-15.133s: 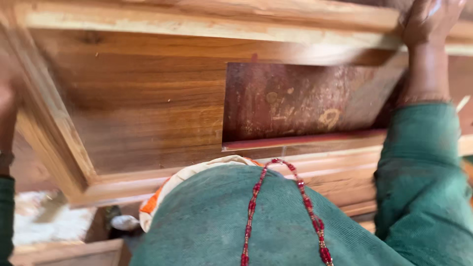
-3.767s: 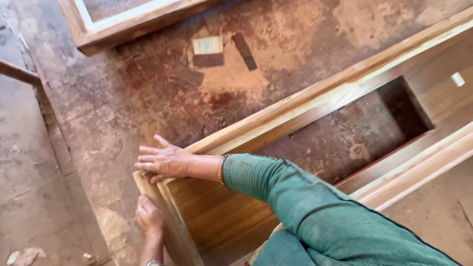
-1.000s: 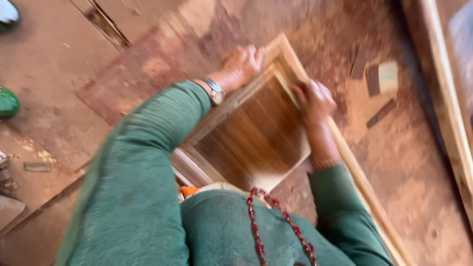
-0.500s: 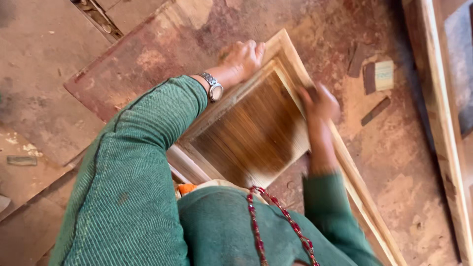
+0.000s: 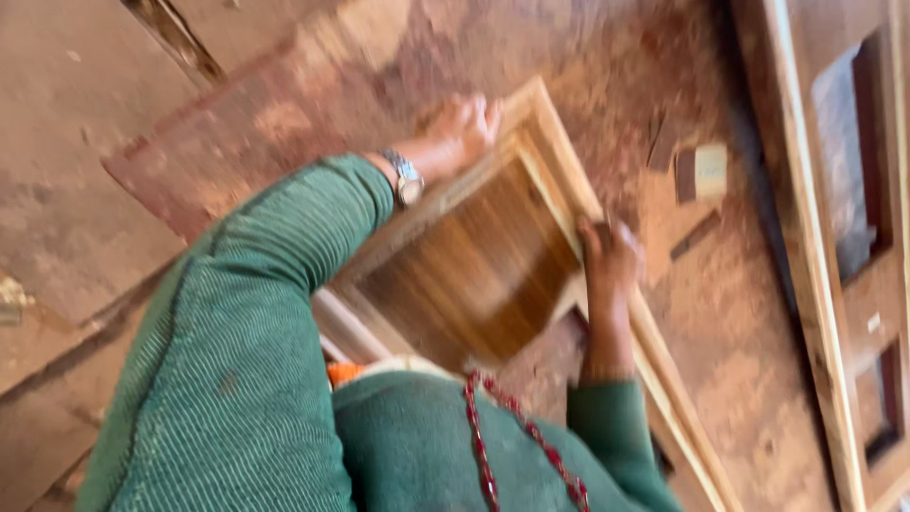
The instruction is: The person sands a wooden frame on a workbench using a sanding block. They move the block along the edges and flat surfaces of the frame, occasionally repositioning the frame to access different areas.
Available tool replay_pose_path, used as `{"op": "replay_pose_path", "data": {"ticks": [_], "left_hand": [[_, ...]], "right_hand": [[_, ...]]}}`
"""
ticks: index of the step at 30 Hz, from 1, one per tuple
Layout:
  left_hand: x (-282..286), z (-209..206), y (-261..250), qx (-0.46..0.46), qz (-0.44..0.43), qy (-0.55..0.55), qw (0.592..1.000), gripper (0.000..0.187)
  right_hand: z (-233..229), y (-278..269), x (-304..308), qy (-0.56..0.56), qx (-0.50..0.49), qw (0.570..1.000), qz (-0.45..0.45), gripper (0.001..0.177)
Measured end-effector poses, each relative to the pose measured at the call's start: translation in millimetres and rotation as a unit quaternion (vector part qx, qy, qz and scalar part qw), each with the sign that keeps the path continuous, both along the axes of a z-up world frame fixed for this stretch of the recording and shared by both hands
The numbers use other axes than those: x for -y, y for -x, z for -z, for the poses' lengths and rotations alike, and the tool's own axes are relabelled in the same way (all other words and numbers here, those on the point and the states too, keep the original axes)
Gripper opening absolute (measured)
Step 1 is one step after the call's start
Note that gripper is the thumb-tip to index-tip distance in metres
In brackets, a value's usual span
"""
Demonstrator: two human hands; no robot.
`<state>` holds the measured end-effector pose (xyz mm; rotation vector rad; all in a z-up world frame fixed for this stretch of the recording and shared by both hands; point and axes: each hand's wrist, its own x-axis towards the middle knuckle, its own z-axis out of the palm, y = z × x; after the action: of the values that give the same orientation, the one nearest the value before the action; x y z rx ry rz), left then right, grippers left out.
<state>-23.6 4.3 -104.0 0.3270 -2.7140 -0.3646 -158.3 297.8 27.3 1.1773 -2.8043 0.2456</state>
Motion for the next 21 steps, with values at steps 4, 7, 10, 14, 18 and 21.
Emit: {"op": "replay_pose_path", "data": {"ticks": [4, 7, 10, 14, 18, 21], "left_hand": [[-8.6, -17.0, -11.7, 0.051, -0.087, -0.220, 0.970, 0.033], [3.3, -44.2, -18.1, 0.075, -0.059, -0.116, 0.989, 0.035], [-4.4, -46.5, -15.8, 0.100, -0.140, -0.142, 0.975, 0.041], [-8.6, -4.5, 1.8, 0.047, -0.098, -0.225, 0.968, 0.040], [-0.5, 17.5, 2.5, 0.030, -0.043, -0.112, 0.992, 0.036], [-8.8, -10.9, -12.6, 0.020, -0.054, -0.077, 0.995, 0.039]], "right_hand": [[-1.2, -9.6, 97.9, 0.009, 0.071, 0.997, 0.003, 0.048], [-10.1, -17.0, 166.2, -0.054, 0.038, 0.997, -0.027, 0.051], [-27.4, -23.2, 127.8, -0.093, 0.058, 0.994, 0.004, 0.056], [-41.3, -8.4, 20.7, -0.137, 0.128, 0.973, 0.136, 0.060], [-31.5, 25.3, 35.9, -0.057, 0.295, 0.947, 0.115, 0.060], [-25.9, 43.4, 121.9, -0.128, 0.205, 0.970, 0.018, 0.060]]}}
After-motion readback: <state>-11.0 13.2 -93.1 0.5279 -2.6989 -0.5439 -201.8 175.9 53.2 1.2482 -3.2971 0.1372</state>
